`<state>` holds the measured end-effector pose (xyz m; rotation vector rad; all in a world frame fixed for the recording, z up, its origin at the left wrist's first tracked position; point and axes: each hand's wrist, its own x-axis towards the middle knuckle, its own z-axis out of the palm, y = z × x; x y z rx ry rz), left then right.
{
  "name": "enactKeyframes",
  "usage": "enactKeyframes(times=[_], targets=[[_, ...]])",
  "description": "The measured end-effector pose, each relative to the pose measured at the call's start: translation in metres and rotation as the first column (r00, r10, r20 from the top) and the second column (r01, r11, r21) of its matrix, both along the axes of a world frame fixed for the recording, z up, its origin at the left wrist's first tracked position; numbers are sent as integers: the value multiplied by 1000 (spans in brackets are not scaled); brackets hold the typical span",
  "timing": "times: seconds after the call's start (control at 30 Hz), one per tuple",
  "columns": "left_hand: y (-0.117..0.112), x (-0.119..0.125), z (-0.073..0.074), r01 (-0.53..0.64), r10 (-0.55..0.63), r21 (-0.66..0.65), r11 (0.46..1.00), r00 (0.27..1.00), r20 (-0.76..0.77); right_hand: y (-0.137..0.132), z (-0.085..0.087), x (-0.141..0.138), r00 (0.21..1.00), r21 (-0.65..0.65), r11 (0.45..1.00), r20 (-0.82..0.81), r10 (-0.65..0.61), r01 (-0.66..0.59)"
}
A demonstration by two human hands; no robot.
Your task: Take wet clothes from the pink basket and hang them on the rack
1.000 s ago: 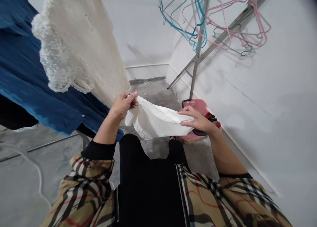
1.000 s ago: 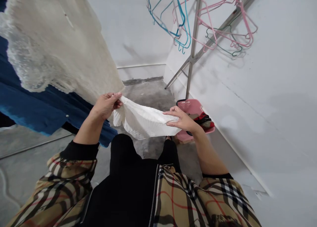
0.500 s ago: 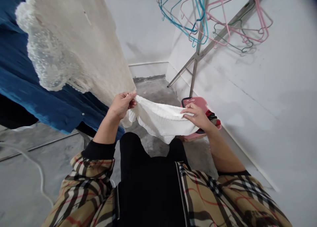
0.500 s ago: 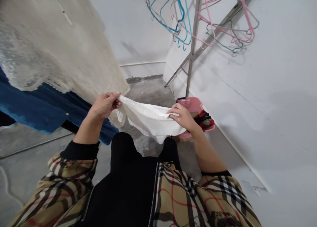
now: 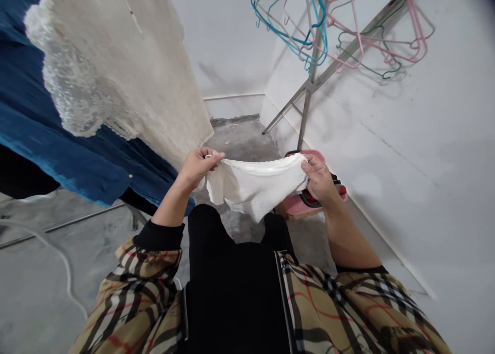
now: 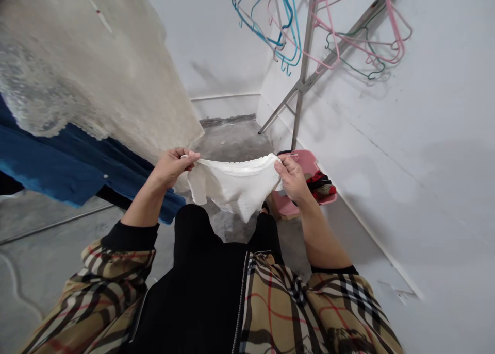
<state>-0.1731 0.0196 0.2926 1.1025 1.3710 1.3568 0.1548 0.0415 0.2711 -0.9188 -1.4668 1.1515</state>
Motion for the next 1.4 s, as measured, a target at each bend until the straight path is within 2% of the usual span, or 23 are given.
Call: enactKeyframes(times=[0.13, 0.27, 0.43, 0.67, 0.8, 0.9, 1.0, 1.1, 1.27, 1.4], targets=[[1, 3, -9, -9, 12, 26, 1000, 994, -109, -8, 10, -6, 1000, -29, 1000, -13, 10, -11], [3, 3, -16, 26, -26, -1, 1000, 995, -97, -16, 21, -10, 999, -35, 999, 32, -6, 7], [3, 9, -19, 67, -67, -11, 998, 998, -15, -24, 28, -12, 999, -46, 999, 40, -12, 13], [5, 33, -29, -57, 55, 7, 998, 991, 119, -40, 35, -21, 997, -89, 993, -17, 72, -74], [9, 45, -40, -117, 111, 5, 993, 958, 263, -50, 37, -29, 991, -58, 992, 66, 114, -110], [11, 49, -44, -111, 108, -14, 994, 924, 368, -54, 38, -32, 985, -19, 994, 128, 113, -111], [9, 45, -39, -49, 68, -53, 997, 883, 464, -52, 39, -32, 988, -18, 997, 137, 77, -75], [4, 36, -27, 1, 33, -71, 997, 880, 474, -45, 35, -29, 986, -14, 999, 160, 48, -46], [-3, 18, -4, -24, 26, -12, 1000, 948, 319, -31, 17, -18, 968, -37, 999, 248, 20, -11], [-2, 5, 5, -57, 47, 45, 997, 979, 200, -25, 5, -12, 973, -129, 991, 221, 66, -37]])
